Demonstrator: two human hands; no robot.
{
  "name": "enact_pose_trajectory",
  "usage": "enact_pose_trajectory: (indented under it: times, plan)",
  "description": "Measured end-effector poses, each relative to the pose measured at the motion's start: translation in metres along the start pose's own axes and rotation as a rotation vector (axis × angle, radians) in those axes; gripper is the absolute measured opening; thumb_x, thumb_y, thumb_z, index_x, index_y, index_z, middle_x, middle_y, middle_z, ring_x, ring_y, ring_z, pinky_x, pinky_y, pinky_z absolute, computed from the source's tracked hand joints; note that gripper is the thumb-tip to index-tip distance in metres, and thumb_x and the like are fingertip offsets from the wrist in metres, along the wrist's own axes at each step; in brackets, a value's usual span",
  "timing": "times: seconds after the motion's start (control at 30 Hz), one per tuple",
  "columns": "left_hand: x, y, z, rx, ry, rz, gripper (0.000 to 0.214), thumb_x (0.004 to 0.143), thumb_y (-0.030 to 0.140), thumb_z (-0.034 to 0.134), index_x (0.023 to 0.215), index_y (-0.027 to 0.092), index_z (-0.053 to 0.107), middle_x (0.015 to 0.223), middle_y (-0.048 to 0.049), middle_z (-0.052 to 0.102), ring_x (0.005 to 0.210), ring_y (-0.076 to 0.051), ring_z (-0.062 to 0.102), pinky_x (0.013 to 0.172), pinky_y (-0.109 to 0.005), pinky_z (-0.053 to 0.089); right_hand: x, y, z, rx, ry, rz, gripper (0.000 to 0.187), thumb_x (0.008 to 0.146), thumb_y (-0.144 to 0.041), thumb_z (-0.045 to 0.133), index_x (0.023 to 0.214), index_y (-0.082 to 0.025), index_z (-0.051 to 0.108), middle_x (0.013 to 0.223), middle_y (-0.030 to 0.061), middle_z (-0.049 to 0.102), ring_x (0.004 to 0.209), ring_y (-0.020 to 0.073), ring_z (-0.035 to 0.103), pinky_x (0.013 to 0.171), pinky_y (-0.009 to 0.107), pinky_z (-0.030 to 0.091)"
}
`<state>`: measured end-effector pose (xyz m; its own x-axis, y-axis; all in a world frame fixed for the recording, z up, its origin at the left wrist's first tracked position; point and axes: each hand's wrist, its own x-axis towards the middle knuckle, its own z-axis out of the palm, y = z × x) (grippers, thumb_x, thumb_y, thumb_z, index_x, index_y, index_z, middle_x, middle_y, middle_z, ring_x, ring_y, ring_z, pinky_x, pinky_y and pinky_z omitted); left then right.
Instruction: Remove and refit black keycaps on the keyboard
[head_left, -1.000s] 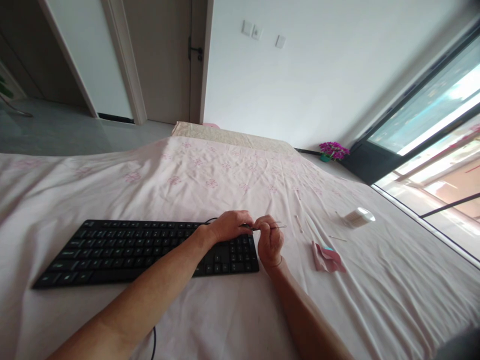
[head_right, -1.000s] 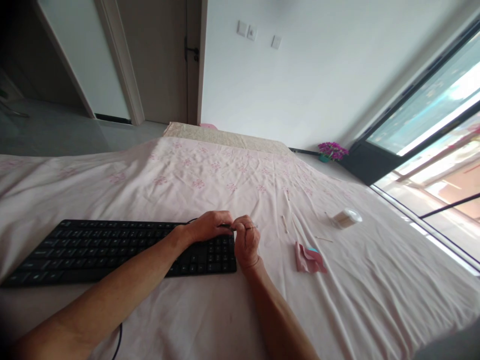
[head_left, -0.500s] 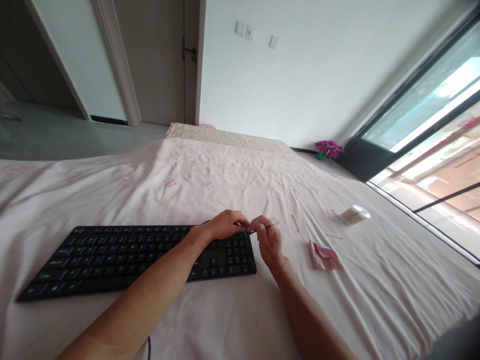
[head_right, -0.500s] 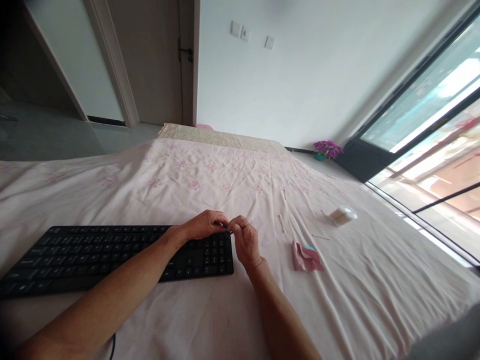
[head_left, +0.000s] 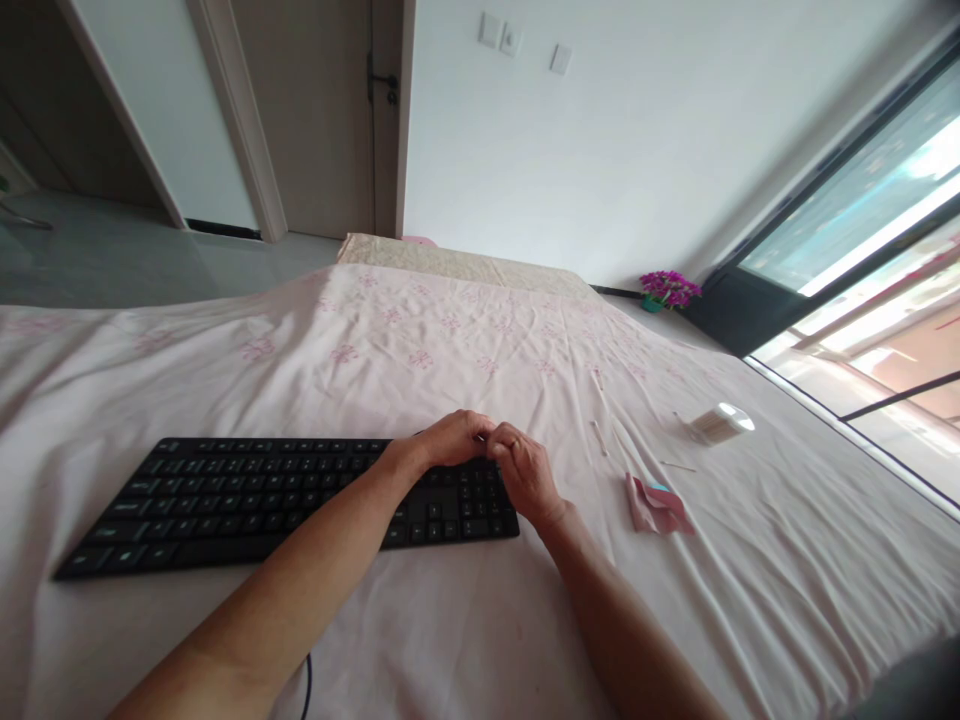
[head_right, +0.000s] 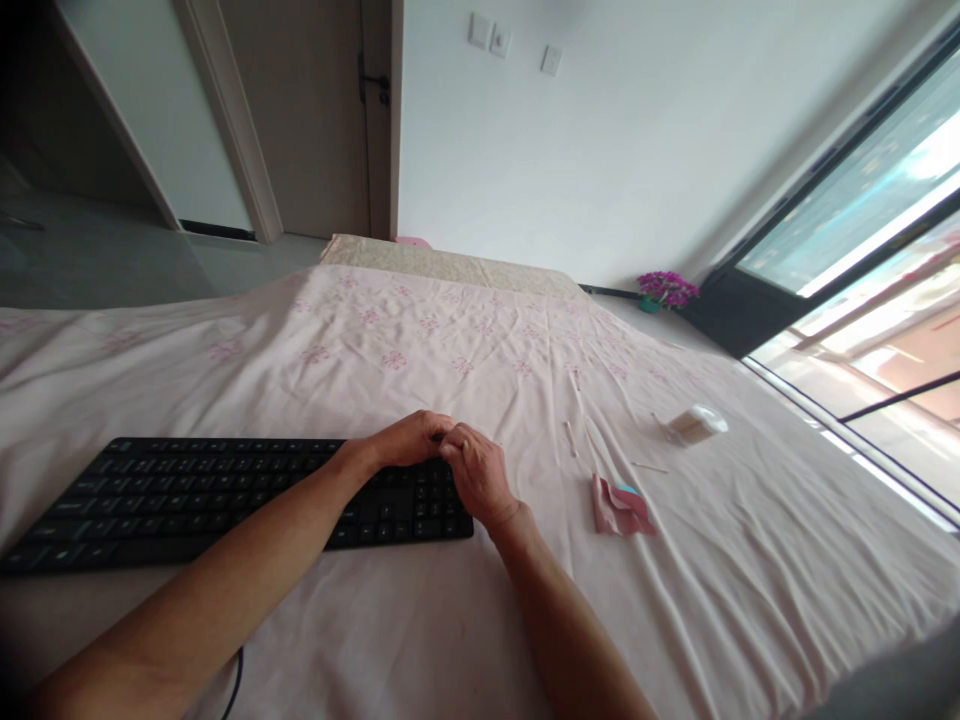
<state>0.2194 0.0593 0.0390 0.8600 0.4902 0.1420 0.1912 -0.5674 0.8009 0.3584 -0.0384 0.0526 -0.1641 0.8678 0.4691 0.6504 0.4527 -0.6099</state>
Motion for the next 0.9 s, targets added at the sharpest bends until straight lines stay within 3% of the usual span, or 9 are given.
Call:
enact_pose_trajectory:
  times: [0.13,0.33,0.5,0.73,0.9]
  plan:
    - [0.0,0.001,-0.001,0.029,-0.038,0.048,0.011,0.08,0.023,0.058,0.08,0.018,0.068,0.078,0.0034,0.066,0.076,-0.013,0.059,0.068,-0.019,0.041,-0.006,0.01,-0.002,0.107,0.117,0.074,0.027,0.097,-0.029,0.035,0.075,-0.022,0.05,0.072,-0.0004,0.055,0.07,0.0139,0.053,0.07,0.028,0.043]
    - [0.003,-0.001,0.005,0.137,-0.023,0.081,0.008,0.077,0.025,0.064,0.074,0.017,0.063,0.075,0.0027,0.062,0.072,-0.012,0.058,0.066,-0.019,0.041,-0.004,0.013,0.0,0.089,0.084,0.035,0.027,0.096,-0.029,0.037,0.074,-0.021,0.05,0.07,-0.0008,0.053,0.067,0.0133,0.053,0.067,0.028,0.043]
    - [0.002,-0.001,0.008,0.147,-0.001,0.129,0.016,0.083,0.034,0.06,0.081,0.019,0.065,0.081,0.0017,0.065,0.074,-0.013,0.059,0.069,-0.021,0.042,-0.005,0.011,0.0,0.053,0.113,0.028,0.027,0.096,-0.029,0.036,0.073,-0.021,0.049,0.069,-0.0004,0.052,0.065,0.0133,0.051,0.066,0.028,0.043]
    - [-0.001,0.008,0.008,0.202,0.007,0.224,0.023,0.09,0.034,0.052,0.08,0.018,0.065,0.085,-0.0016,0.063,0.08,-0.014,0.058,0.073,-0.023,0.042,-0.009,0.005,-0.002,0.043,0.168,0.035,0.028,0.095,-0.029,0.036,0.071,-0.022,0.05,0.068,0.0007,0.053,0.065,0.0141,0.052,0.065,0.029,0.044]
    - [-0.005,0.014,0.005,0.203,0.05,0.197,0.023,0.092,0.033,0.048,0.086,0.019,0.064,0.083,-0.0003,0.059,0.075,-0.012,0.056,0.07,-0.022,0.042,-0.007,0.001,-0.003,0.054,0.249,0.027,0.027,0.095,-0.028,0.037,0.073,-0.022,0.051,0.07,0.0011,0.054,0.065,0.0141,0.052,0.066,0.03,0.045]
